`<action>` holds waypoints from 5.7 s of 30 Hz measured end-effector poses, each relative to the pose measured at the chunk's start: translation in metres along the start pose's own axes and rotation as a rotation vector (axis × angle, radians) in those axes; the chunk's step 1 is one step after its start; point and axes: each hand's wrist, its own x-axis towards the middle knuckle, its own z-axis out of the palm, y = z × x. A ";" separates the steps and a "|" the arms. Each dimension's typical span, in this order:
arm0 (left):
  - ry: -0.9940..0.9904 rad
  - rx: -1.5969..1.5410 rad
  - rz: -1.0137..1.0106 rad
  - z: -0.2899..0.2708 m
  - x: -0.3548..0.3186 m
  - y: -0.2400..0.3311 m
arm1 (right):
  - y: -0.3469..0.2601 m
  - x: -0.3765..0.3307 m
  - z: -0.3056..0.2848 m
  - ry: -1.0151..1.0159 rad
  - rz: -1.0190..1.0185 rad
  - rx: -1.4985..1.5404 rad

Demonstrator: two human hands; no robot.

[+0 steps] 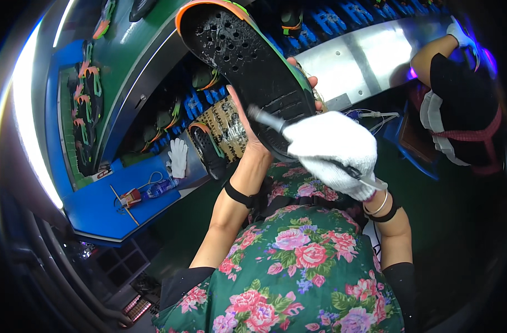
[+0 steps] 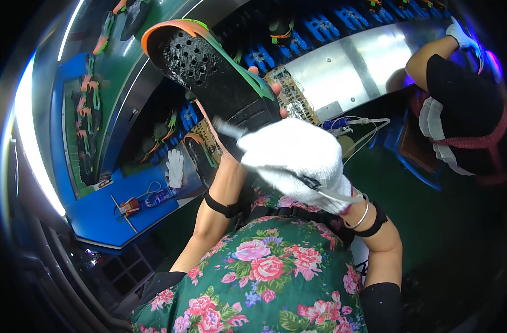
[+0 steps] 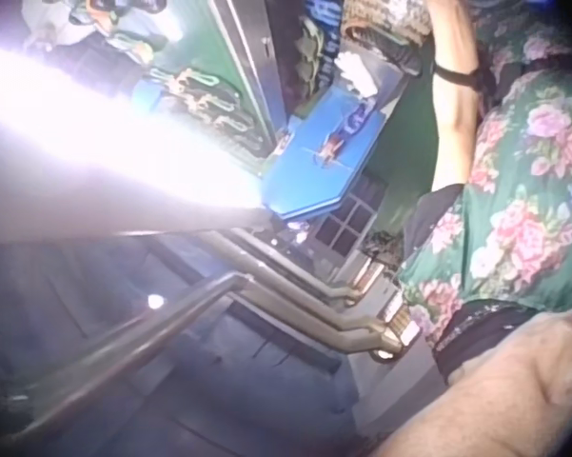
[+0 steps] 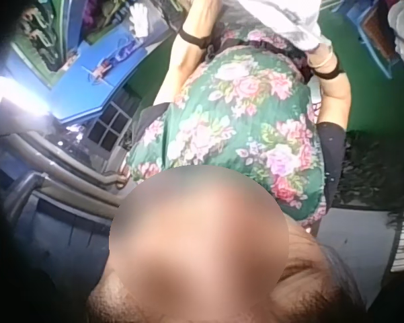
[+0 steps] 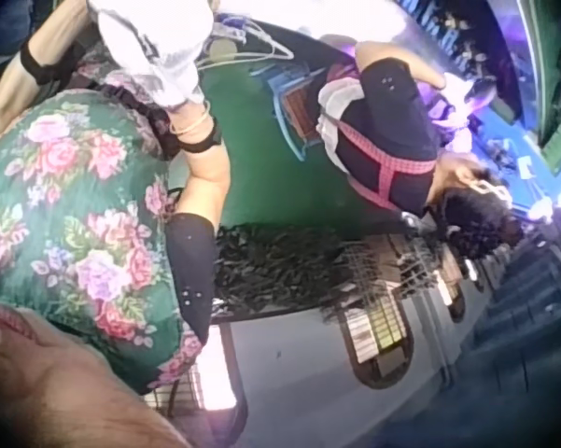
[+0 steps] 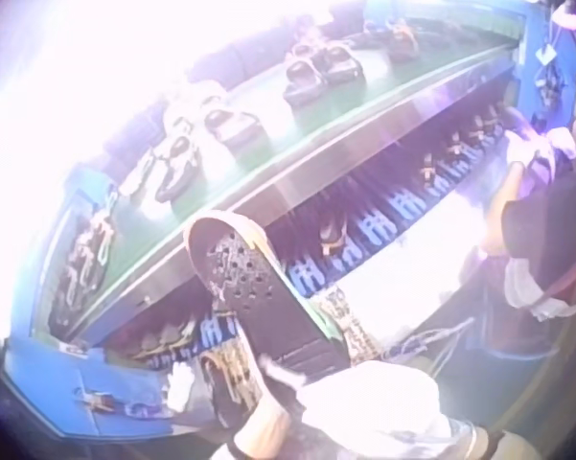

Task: Applying a white liquid substance to the bottom of shoe soles using a brush.

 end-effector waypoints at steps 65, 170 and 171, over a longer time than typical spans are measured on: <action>0.449 0.309 -0.207 -0.033 -0.011 0.045 | 0.006 -0.030 0.002 -0.163 0.115 0.154; 0.849 3.104 -0.011 -0.223 -0.166 0.191 | 0.091 -0.067 0.039 0.451 0.866 0.838; 0.823 3.131 0.010 -0.216 -0.162 0.184 | 0.091 -0.067 0.037 0.447 0.862 0.829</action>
